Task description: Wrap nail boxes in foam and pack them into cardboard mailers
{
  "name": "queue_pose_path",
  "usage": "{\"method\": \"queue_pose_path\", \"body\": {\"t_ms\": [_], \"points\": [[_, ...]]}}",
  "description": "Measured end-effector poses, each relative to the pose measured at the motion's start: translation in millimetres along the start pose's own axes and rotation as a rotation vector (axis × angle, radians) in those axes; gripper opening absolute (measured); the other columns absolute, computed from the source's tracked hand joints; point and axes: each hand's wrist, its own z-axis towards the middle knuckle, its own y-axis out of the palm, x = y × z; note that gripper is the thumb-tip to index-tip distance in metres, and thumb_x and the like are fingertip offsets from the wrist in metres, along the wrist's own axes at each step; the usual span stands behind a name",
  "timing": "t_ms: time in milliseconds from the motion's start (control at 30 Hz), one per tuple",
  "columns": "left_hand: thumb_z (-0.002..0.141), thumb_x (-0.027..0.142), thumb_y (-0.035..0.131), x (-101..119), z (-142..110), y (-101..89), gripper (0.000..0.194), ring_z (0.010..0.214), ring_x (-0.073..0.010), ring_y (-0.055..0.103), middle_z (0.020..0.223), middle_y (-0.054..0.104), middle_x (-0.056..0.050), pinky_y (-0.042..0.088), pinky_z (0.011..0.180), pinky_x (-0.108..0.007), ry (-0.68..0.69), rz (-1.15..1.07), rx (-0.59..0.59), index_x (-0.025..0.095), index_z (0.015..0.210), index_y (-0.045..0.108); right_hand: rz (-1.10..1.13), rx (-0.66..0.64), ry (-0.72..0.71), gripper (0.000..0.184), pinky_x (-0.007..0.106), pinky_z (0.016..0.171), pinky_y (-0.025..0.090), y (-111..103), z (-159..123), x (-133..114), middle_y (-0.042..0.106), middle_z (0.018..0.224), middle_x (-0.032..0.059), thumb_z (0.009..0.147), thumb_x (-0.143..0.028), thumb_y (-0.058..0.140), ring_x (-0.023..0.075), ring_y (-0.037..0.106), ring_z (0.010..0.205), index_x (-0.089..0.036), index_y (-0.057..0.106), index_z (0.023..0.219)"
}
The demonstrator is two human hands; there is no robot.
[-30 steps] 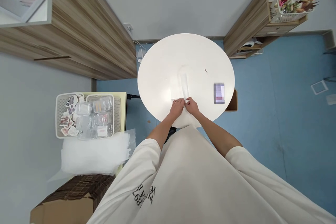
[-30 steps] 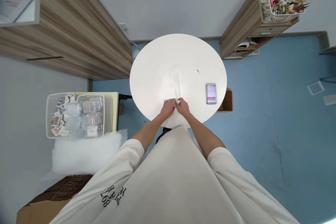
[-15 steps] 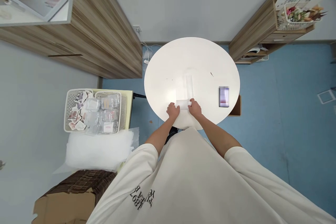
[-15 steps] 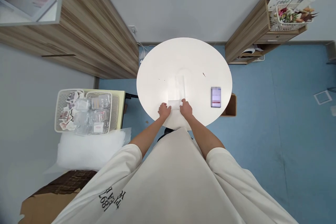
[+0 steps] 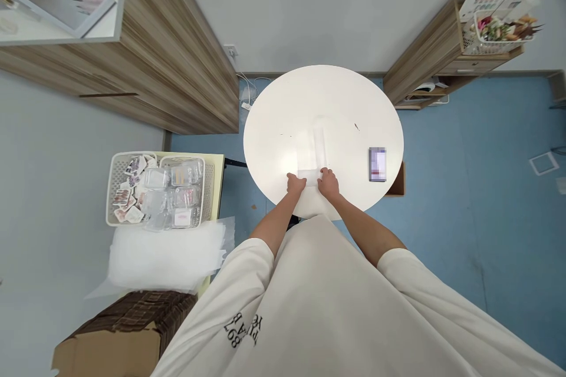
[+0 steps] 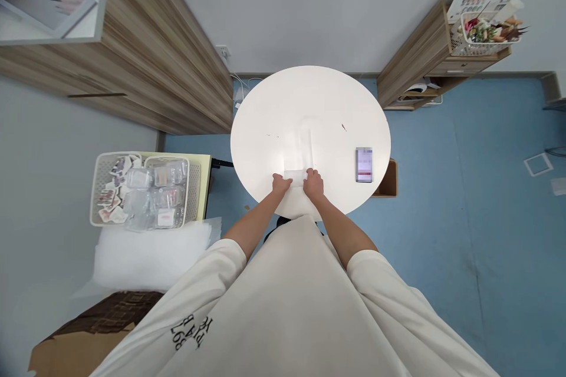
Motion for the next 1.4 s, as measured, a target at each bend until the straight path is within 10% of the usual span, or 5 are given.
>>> {"method": "queue_pose_path", "body": {"t_ms": [767, 1400], "points": [[0.079, 0.015, 0.068, 29.9, -9.4, 33.5, 0.028, 0.09, -0.0169, 0.067, 0.097, 0.071, -0.001, 0.05, 0.078, -0.029, 0.2, -0.003, -0.116, 0.024, 0.099, 0.052, 0.113, -0.013, -0.056, 0.037, 0.032, 0.079, 0.044, -1.6, 1.0, 13.1, 0.056, 0.114, 0.0094, 0.096, -0.019, 0.049, 0.0235, 0.058, 0.098, -0.025, 0.051, 0.132], [0.084, 0.008, 0.054, 16.0, -9.4, 45.3, 0.049, 0.098, -0.0161, 0.069, 0.105, 0.071, -0.001, 0.051, 0.092, -0.031, 0.326, -0.069, -0.211, 0.027, 0.13, 0.057, 0.376, -0.1, -0.333, 0.051, 0.035, 0.084, 0.053, -4.2, -8.1, 50.3, 0.049, 0.12, 0.008, 0.079, -0.004, 0.051, 0.0188, 0.059, 0.096, -0.025, 0.053, 0.126]]}}
